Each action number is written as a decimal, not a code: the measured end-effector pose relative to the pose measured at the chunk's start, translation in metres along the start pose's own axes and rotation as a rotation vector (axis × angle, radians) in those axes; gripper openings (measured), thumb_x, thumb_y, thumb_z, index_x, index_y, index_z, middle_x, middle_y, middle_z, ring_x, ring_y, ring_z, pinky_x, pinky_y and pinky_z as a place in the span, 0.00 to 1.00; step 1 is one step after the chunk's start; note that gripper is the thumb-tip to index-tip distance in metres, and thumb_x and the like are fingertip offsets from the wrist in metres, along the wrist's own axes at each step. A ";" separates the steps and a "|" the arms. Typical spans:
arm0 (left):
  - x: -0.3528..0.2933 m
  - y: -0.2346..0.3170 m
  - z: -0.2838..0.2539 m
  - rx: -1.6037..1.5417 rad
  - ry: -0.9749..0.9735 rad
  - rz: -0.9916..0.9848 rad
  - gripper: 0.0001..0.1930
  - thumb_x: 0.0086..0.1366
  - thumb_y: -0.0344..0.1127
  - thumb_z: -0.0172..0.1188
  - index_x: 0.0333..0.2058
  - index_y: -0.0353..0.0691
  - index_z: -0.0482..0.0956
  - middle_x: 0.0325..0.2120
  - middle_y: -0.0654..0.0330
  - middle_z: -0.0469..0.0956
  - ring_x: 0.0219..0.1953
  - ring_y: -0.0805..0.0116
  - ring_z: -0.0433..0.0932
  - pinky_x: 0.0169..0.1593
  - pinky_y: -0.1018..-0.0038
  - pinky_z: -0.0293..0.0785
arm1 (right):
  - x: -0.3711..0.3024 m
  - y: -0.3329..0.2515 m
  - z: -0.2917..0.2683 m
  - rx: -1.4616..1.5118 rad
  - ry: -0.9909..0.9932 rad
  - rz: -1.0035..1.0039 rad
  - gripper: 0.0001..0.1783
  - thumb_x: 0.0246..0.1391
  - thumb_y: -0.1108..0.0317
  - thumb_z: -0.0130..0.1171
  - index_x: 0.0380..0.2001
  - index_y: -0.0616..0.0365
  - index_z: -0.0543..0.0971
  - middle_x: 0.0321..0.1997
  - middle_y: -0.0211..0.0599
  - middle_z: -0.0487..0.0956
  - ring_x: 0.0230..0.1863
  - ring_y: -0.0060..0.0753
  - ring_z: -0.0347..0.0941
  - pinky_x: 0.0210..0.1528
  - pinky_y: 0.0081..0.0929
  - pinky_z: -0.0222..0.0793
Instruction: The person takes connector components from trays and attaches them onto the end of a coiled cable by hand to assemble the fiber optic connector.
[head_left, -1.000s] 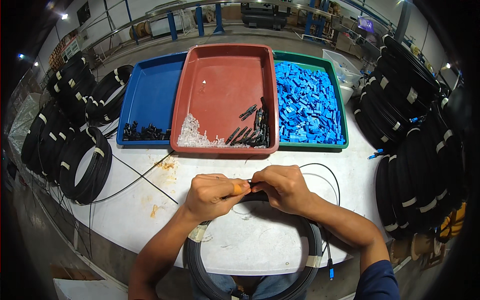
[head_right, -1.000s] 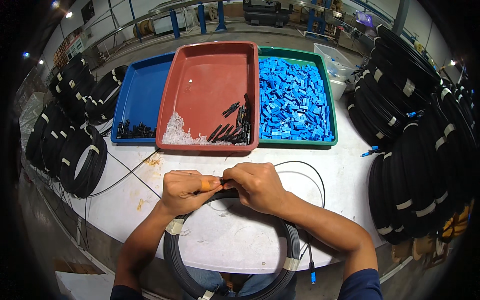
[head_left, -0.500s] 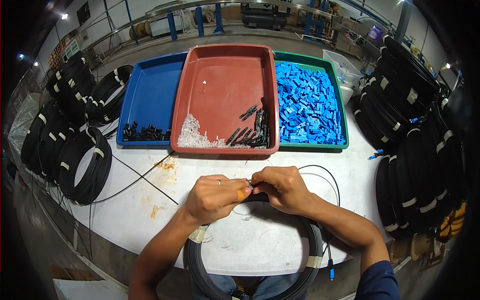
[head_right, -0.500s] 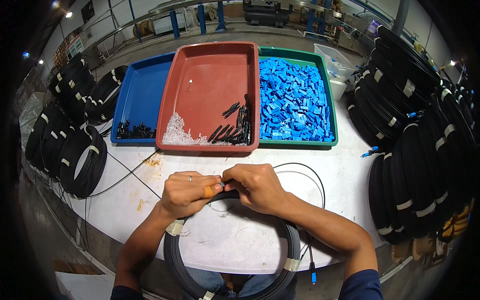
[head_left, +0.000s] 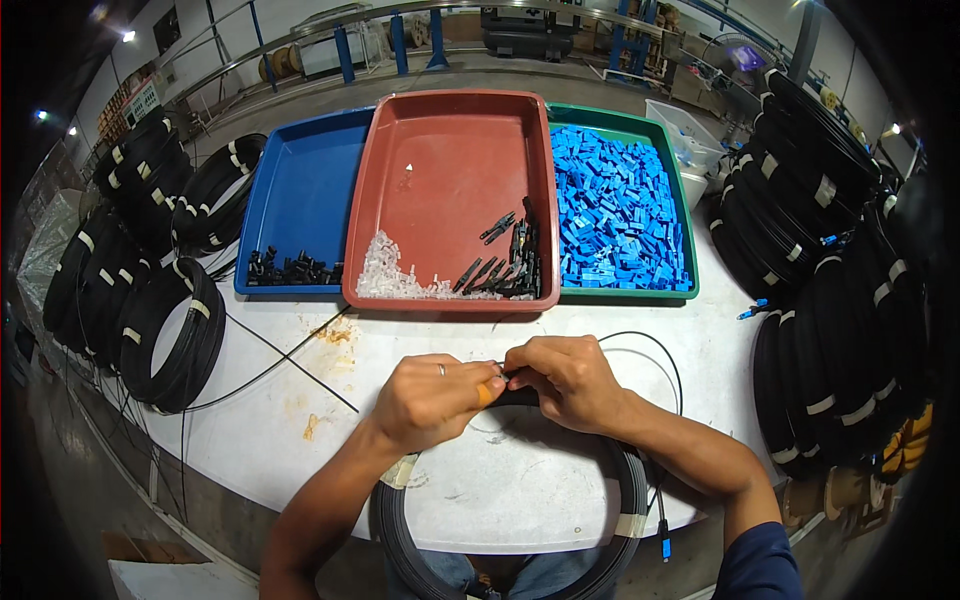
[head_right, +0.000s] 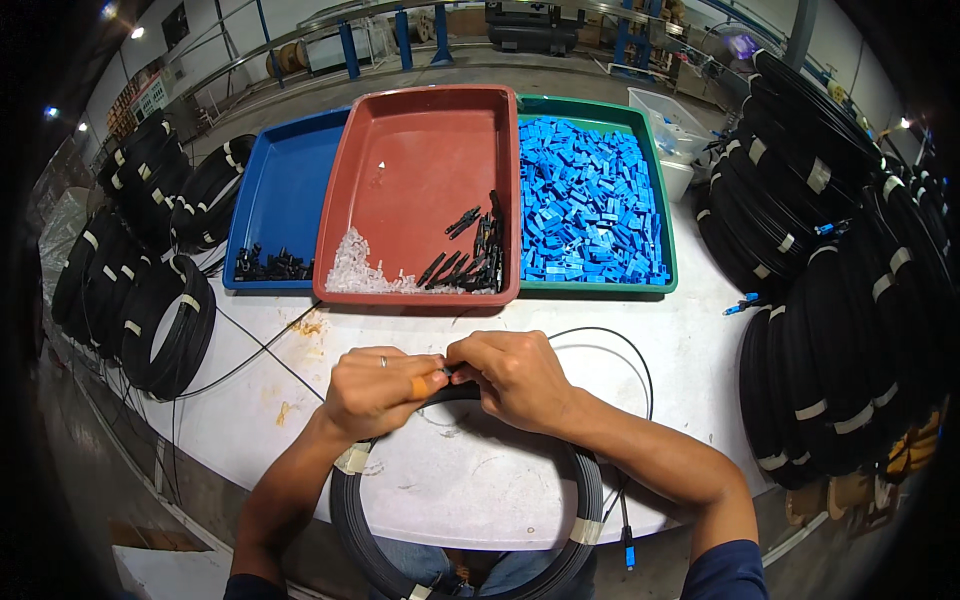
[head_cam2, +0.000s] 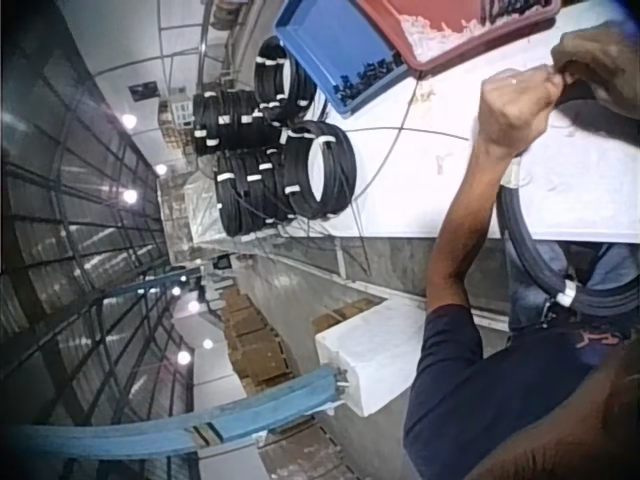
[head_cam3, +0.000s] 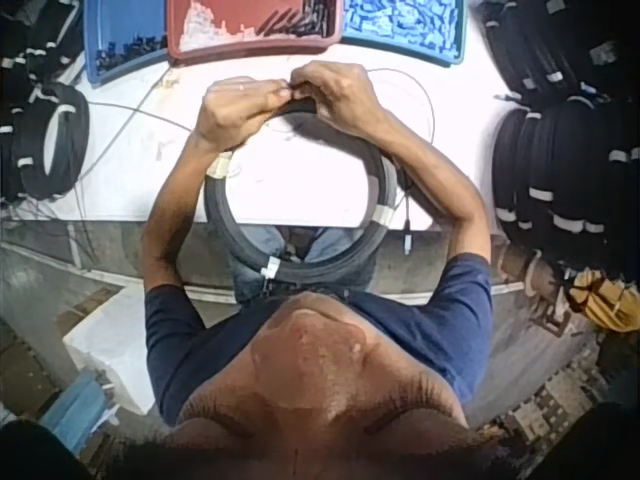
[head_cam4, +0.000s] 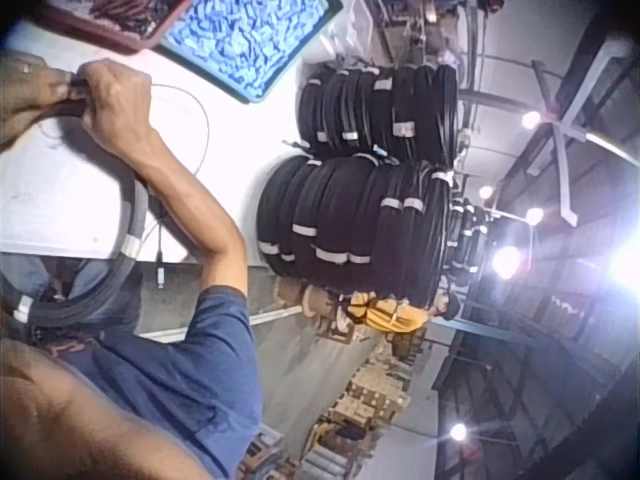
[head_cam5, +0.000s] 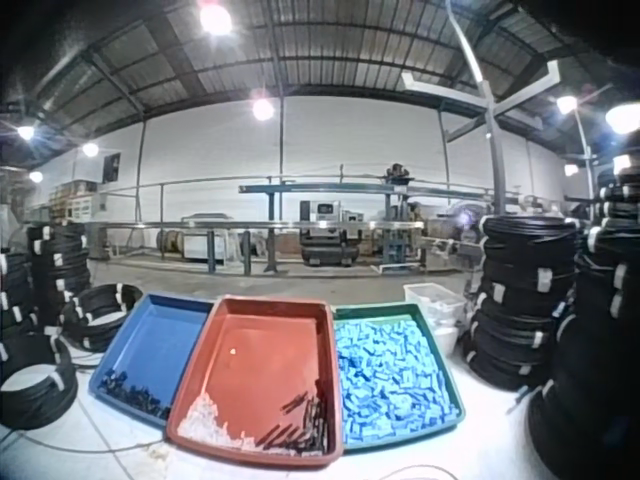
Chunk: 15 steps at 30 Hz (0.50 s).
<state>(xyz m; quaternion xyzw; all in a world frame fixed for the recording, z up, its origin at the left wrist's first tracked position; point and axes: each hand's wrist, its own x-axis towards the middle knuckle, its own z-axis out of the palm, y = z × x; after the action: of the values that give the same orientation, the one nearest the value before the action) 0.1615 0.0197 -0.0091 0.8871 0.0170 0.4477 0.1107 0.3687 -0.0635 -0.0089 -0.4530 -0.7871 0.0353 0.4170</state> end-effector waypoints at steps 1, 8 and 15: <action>0.001 -0.001 0.001 0.001 0.000 0.003 0.05 0.52 0.25 0.75 0.26 0.35 0.86 0.27 0.55 0.88 0.26 0.65 0.87 0.31 0.74 0.82 | 0.000 0.002 0.001 0.040 -0.007 0.011 0.11 0.47 0.79 0.69 0.36 0.59 0.81 0.28 0.39 0.83 0.28 0.43 0.82 0.28 0.35 0.76; 0.001 0.004 0.001 -0.068 0.058 -0.214 0.07 0.50 0.24 0.76 0.28 0.35 0.88 0.26 0.55 0.88 0.25 0.65 0.87 0.31 0.75 0.82 | 0.004 -0.004 -0.002 0.050 0.075 -0.019 0.11 0.47 0.79 0.69 0.35 0.59 0.81 0.29 0.40 0.83 0.28 0.43 0.81 0.28 0.35 0.76; 0.001 0.001 -0.002 0.069 -0.017 0.110 0.05 0.52 0.24 0.75 0.28 0.35 0.86 0.29 0.53 0.88 0.26 0.63 0.87 0.31 0.74 0.83 | 0.000 0.002 0.001 0.052 -0.002 0.009 0.11 0.48 0.79 0.70 0.35 0.59 0.81 0.28 0.39 0.82 0.27 0.43 0.81 0.29 0.35 0.76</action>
<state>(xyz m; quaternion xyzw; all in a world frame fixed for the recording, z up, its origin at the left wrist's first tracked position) 0.1602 0.0196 -0.0066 0.8937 -0.0174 0.4449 0.0556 0.3694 -0.0625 -0.0104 -0.4458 -0.7841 0.0580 0.4278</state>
